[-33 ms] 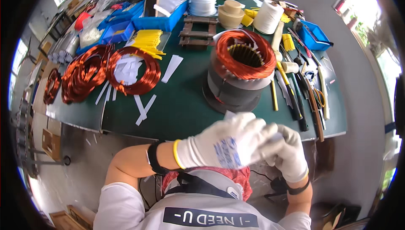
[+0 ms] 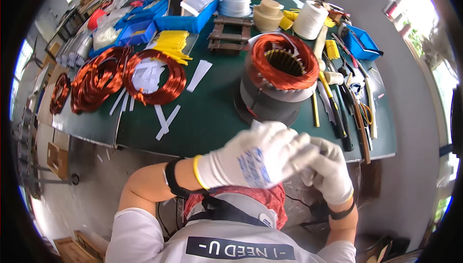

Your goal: Manually inserting copper wire coils and insulation into a motor stator core.

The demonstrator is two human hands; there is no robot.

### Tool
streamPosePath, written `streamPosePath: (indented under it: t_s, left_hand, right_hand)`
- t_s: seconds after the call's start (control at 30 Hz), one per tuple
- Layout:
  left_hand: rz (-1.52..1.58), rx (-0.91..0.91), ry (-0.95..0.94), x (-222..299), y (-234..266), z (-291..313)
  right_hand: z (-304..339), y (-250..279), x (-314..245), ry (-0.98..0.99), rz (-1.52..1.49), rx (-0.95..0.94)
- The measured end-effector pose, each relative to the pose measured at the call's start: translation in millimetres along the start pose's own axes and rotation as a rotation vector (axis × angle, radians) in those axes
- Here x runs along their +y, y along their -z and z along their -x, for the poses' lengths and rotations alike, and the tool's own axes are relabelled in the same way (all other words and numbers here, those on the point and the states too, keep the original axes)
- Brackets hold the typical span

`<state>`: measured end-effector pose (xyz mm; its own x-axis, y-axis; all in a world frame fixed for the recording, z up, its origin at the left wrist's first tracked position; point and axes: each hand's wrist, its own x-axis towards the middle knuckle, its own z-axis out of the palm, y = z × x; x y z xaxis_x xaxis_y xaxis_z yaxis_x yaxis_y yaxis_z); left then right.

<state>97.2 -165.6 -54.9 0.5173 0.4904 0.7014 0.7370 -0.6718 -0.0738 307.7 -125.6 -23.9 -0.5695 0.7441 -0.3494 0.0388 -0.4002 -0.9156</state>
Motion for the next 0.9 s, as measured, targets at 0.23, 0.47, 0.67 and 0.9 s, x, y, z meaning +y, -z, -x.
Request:
streamPosePath:
  t_s: [0.23, 0.47, 0.67, 0.9]
  left_hand:
    - [0.430, 0.201, 0.844, -64, 22, 50]
    - [0.621, 0.377, 1.054, -62, 2, 42]
    - [0.580, 0.469, 0.970, -49, -12, 32]
    - [0.573, 0.552, 0.947, -49, -21, 24]
  right_hand:
    - [-94, 3, -44, 1.406, 1.450, 0.549]
    - [-133, 18, -27, 1.248, 1.293, 0.241]
    - [-136, 17, -25, 1.260, 1.312, 0.296]
    - [-138, 13, -20, 1.282, 1.302, 0.335]
